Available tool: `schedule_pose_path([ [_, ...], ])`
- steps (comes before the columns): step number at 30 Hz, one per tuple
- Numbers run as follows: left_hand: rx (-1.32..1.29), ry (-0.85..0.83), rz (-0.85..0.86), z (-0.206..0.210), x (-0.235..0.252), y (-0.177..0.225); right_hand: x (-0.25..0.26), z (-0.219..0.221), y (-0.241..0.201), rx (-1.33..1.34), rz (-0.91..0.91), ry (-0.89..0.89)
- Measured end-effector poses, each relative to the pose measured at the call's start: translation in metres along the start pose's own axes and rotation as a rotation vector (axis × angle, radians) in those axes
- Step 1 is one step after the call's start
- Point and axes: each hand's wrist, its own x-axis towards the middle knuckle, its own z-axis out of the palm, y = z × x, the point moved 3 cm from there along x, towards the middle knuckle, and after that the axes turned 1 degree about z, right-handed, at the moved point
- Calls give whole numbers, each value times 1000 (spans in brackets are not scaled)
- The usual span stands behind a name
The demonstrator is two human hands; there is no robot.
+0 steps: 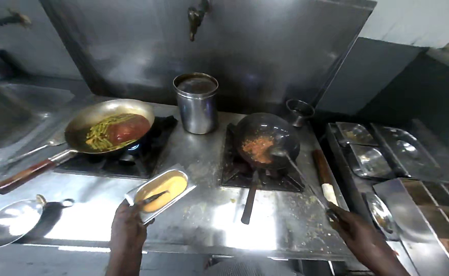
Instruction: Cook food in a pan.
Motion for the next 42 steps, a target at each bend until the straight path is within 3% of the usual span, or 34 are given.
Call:
schedule_pose_path([
  [4,-25,-65,34,71,1,23,4,-24,-24,-14,30,-134],
  [6,-40,-142,51,105,6,30,34,1,-17,342,95,-178],
  [10,-49,-261,122,175,14,39,66,67,-33,1326,380,-206],
  [14,37,-310,155,223,20,51,25,48,-71,1666,498,-325],
  [17,44,-352,193,255,35,50,41,45,-66,1858,466,-430],
  [20,118,-339,184,281,36,44,77,74,-60,1872,456,-290],
  [22,160,-316,165,297,36,44,71,75,-67,1839,449,-253],
  [25,207,-306,144,313,42,43,36,48,-75,1881,484,-333],
  [28,248,-307,127,325,46,40,44,43,-57,1903,502,-396],
  [31,290,-319,136,345,50,39,54,45,-37,1510,361,-335],
  [34,395,-377,250,368,57,41,32,48,-23,1193,272,-247],
  [42,1149,-495,665,424,53,38,-8,48,14,1212,298,-119],
])
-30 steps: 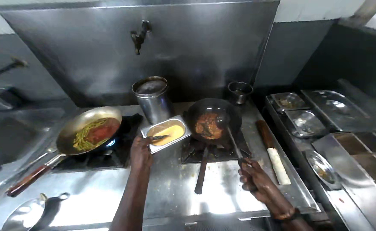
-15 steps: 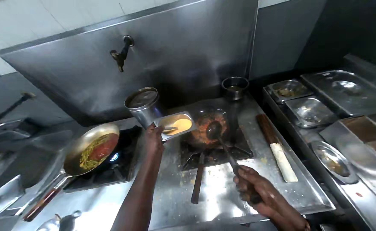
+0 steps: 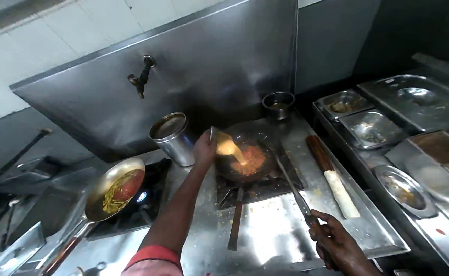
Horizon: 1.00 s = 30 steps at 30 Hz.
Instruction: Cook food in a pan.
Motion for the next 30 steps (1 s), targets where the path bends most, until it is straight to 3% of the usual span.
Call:
schedule_pose_path([
  [8,530,-31,452,-31,-2,66,0,-11,18,14,21,-5],
  [13,715,48,723,-73,-9,114,0,-9,20,19,24,15],
  [17,817,203,947,-105,-5,135,0,-7,23,4,40,21],
  [30,859,462,1162,-179,8,203,-4,5,36,8,-2,35],
])
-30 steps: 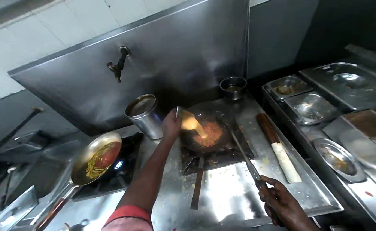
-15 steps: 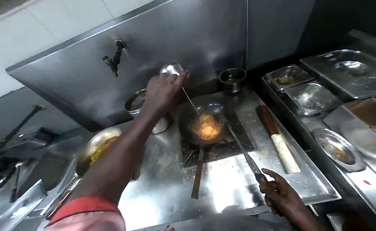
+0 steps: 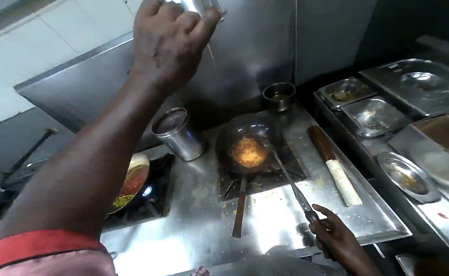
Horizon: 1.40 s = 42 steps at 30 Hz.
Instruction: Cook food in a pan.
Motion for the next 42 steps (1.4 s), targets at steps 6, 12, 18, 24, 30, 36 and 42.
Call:
schedule_pose_path([
  [6,8,21,34,-5,5,-2,-4,1,4,23,5,0],
  [12,-132,-96,-212,24,-43,37,-7,3,14,34,-1,-7],
  [18,-814,-97,-1086,115,-157,103,-15,11,16,31,16,0],
  [24,-1615,384,-2225,141,-276,202,-21,20,31,98,18,4],
  [30,-1714,561,-2333,123,-325,220,-23,27,35,110,15,-62],
  [36,-1549,810,-2341,48,-451,213,-18,33,45,-27,69,-25],
  [42,-988,642,-2534,4,-598,256,-27,50,52,32,-38,-107],
])
